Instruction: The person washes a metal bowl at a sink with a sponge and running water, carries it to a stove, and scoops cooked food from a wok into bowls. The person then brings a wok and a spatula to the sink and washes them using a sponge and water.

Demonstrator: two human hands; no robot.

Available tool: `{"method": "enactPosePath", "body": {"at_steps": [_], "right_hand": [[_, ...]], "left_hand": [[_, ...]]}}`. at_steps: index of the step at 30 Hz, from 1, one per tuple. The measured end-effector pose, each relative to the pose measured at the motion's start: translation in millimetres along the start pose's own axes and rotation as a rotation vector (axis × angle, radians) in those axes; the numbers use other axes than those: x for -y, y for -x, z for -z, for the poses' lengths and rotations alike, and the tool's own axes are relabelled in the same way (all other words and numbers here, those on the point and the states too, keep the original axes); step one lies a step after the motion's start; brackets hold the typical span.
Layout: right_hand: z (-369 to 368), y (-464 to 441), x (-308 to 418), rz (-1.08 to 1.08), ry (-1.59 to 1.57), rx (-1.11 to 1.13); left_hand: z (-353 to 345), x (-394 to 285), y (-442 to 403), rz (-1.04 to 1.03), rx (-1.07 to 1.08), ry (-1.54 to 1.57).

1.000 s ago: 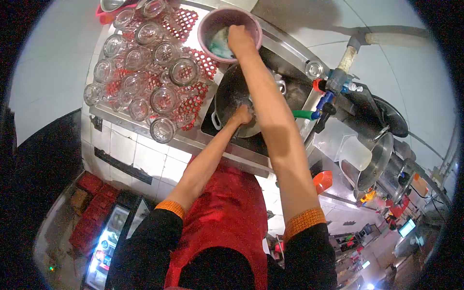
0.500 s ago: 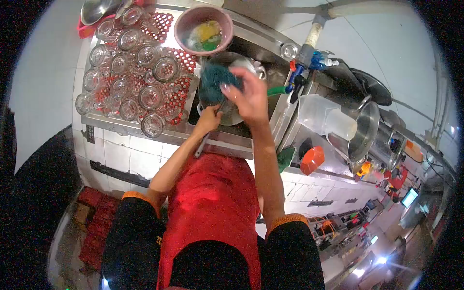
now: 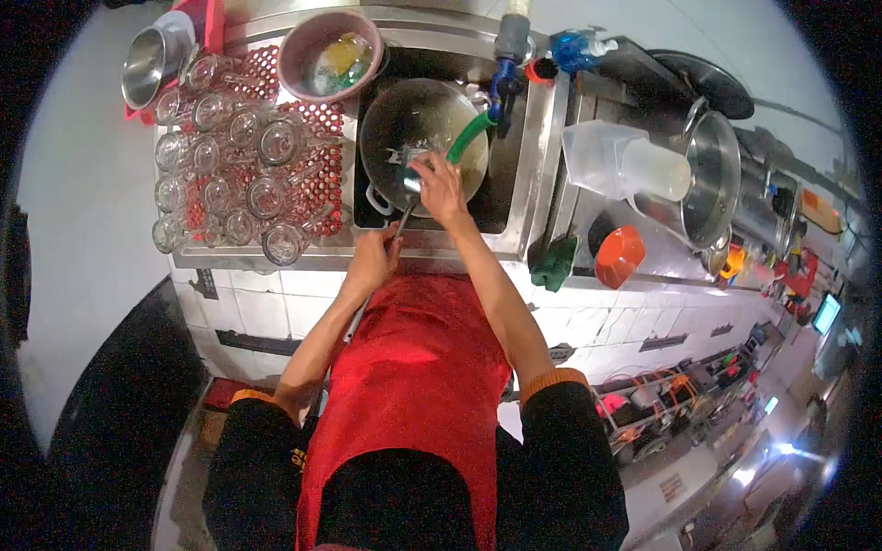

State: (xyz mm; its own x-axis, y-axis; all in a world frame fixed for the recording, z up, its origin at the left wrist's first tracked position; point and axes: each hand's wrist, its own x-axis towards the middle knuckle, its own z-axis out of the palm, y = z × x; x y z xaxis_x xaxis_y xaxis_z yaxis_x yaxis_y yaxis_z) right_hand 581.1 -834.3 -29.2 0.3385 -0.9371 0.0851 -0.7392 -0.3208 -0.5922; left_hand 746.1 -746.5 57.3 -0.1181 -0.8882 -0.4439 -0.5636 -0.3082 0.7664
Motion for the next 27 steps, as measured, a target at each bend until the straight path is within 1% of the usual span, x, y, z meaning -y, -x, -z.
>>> {"method": "enactPosePath", "body": {"at_steps": [2,3,4,6,7,8,9,10,11,12,13,14,15,16,17,18,20,21,22,24,25,26,27], "right_hand": [[-6.6,-2.2,-10.3,-0.175,-0.091,-0.068],[-9.6,4.0,-4.8,-0.168,-0.095,-0.150],[-8.4,9.7,-2.8,-0.175,-0.098,-0.148],[-3.4,16.9,-7.4,0.111,0.006,-0.010],[-3.7,16.7,-21.7,0.120,0.056,-0.076],[-5.2,15.2,-36.3,0.120,0.054,-0.071],[-6.7,12.0,-49.5,-0.108,-0.117,-0.142],[-8.4,11.2,-62.3,-0.342,-0.286,-0.213],[-11.6,12.6,-81.1,-0.345,-0.288,-0.214],[-15.5,15.1,-101.2,-0.554,-0.564,-0.217],[-12.7,14.4,-104.4,-0.761,-0.842,-0.215],[-10.8,15.7,-105.1,-0.756,-0.843,-0.216],[1.5,13.2,-92.8,-0.835,-1.194,-0.267],[12.1,13.3,-79.8,-0.904,-1.549,-0.315],[16.3,14.1,-64.5,-0.873,-1.530,-0.319],[16.6,15.4,-52.0,-0.875,-1.529,-0.319],[13.3,18.9,-30.6,-0.522,-0.758,-0.058],[12.9,13.5,-17.9,-0.376,-0.600,-0.033],[10.5,12.8,-10.5,-0.235,-0.442,-0.004],[2.3,8.1,-23.2,-0.223,-0.418,0.025],[2.1,4.5,-28.2,-0.427,-0.488,0.136],[2.0,0.1,-32.9,-0.628,-0.558,0.248],[3.1,-1.8,-29.3,-0.600,-0.540,0.215]], "left_hand": [[0.0,-1.0,-3.4,0.016,-0.038,0.104],[0.5,-1.6,-5.8,0.019,-0.031,0.100],[1.8,-1.7,-9.1,-0.001,-0.032,0.072],[6.5,-2.2,-12.2,-0.029,-0.031,0.040],[8.7,-1.6,-12.5,0.053,0.026,0.062],[8.8,-0.7,-10.6,0.141,0.082,0.085],[4.0,3.0,-7.3,0.149,0.082,0.087],[-3.4,9.7,-3.1,0.053,0.009,0.102],[-8.4,15.0,-1.2,-0.049,-0.063,0.114],[-9.9,18.7,-2.7,-0.051,-0.061,0.111],[-10.1,22.1,-5.7,-0.018,0.047,0.161],[-9.6,25.3,-11.1,0.013,0.149,0.211],[-8.0,28.9,-17.4,0.010,0.143,0.211],[-5.6,33.7,-23.0,0.189,0.332,0.539],[-4.2,38.5,-27.6,0.372,0.522,0.867],[-4.1,44.2,-31.6,0.373,0.523,0.868],[-6.5,51.5,-36.3,0.221,0.623,0.846],[-9.0,44.0,-30.9,0.326,0.583,0.843],[-13.7,46.2,-30.1,0.330,0.588,0.843],[-24.0,52.1,-26.8,0.102,0.354,0.482],[-26.8,51.9,-25.3,0.102,0.365,0.474],[-29.8,51.2,-24.2,0.105,0.307,0.479],[-29.8,44.9,-22.5,0.111,0.247,0.487]]}}
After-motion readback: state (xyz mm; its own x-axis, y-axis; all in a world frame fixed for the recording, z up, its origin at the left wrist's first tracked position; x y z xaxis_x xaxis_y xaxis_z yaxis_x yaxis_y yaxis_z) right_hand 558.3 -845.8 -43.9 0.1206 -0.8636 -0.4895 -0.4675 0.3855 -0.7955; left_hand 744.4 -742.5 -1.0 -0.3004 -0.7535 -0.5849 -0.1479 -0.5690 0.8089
